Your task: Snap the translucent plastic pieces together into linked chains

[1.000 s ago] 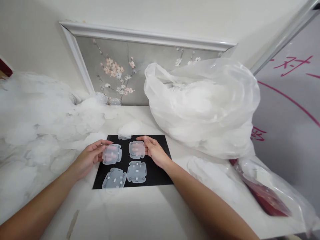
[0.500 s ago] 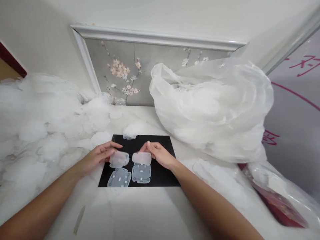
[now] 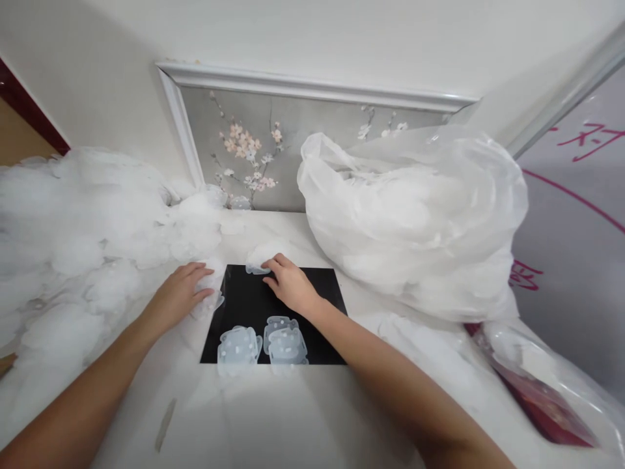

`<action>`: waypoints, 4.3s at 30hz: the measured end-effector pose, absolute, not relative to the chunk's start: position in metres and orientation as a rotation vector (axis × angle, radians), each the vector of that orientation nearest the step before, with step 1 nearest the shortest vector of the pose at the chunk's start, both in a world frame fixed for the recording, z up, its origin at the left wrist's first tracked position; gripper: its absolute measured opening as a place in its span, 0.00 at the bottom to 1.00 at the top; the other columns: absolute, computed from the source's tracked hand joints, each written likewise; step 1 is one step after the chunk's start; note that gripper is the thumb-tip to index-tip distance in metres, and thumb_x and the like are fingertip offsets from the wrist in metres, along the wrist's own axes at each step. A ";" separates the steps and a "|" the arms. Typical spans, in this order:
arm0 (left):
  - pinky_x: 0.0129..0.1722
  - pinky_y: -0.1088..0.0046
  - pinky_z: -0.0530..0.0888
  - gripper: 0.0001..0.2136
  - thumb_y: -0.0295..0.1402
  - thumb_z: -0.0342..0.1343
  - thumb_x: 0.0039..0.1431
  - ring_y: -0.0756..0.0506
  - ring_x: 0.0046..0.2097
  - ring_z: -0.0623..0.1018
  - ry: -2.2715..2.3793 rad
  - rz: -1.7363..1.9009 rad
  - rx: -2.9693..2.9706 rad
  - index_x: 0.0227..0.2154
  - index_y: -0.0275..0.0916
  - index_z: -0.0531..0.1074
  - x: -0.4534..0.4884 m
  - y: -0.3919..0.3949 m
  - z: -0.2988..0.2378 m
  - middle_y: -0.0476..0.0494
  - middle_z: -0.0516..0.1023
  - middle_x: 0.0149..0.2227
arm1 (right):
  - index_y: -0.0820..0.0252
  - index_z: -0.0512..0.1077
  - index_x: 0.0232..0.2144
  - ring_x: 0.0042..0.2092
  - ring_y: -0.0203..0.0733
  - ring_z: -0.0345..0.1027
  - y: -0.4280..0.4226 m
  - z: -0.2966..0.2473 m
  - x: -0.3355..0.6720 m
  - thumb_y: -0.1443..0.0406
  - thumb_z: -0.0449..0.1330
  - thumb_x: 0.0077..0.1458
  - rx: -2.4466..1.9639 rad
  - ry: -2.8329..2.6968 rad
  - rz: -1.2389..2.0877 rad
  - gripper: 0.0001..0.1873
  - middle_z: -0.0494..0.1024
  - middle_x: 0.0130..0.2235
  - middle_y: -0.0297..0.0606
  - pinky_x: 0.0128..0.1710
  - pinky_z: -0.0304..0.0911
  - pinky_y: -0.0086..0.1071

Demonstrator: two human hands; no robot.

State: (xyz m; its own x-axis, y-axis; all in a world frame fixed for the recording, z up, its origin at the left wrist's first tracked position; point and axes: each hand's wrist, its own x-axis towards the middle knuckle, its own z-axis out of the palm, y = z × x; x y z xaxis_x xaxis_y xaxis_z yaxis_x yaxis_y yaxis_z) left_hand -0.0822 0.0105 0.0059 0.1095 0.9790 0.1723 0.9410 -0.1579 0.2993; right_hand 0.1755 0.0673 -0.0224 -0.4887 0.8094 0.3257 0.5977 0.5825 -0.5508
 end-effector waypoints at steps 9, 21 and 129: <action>0.51 0.57 0.71 0.14 0.33 0.47 0.60 0.35 0.51 0.77 2.074 0.709 2.191 0.34 0.39 0.78 -0.075 0.010 0.008 0.36 0.81 0.46 | 0.57 0.68 0.27 0.41 0.48 0.69 0.080 -0.021 0.167 0.70 0.55 0.55 -1.081 -2.107 0.397 0.06 0.77 0.34 0.41 0.45 0.64 0.43; 0.35 0.71 0.74 0.17 0.49 0.60 0.51 0.48 0.31 0.76 1.250 1.033 0.892 0.30 0.39 0.69 -0.027 -0.004 -0.003 0.50 0.74 0.27 | 0.57 0.69 0.33 0.33 0.40 0.75 0.044 -0.032 0.200 0.58 0.71 0.43 -0.913 -0.933 1.952 0.18 0.79 0.31 0.34 0.39 0.71 0.37; 0.52 0.61 0.69 0.15 0.27 0.46 0.58 0.40 0.51 0.73 1.668 0.692 2.114 0.41 0.41 0.77 -0.061 0.004 0.022 0.40 0.76 0.48 | 0.57 0.79 0.31 0.31 0.34 0.63 0.042 0.008 0.223 0.60 0.68 0.48 -0.897 -2.445 1.321 0.08 0.69 0.32 0.33 0.30 0.60 0.27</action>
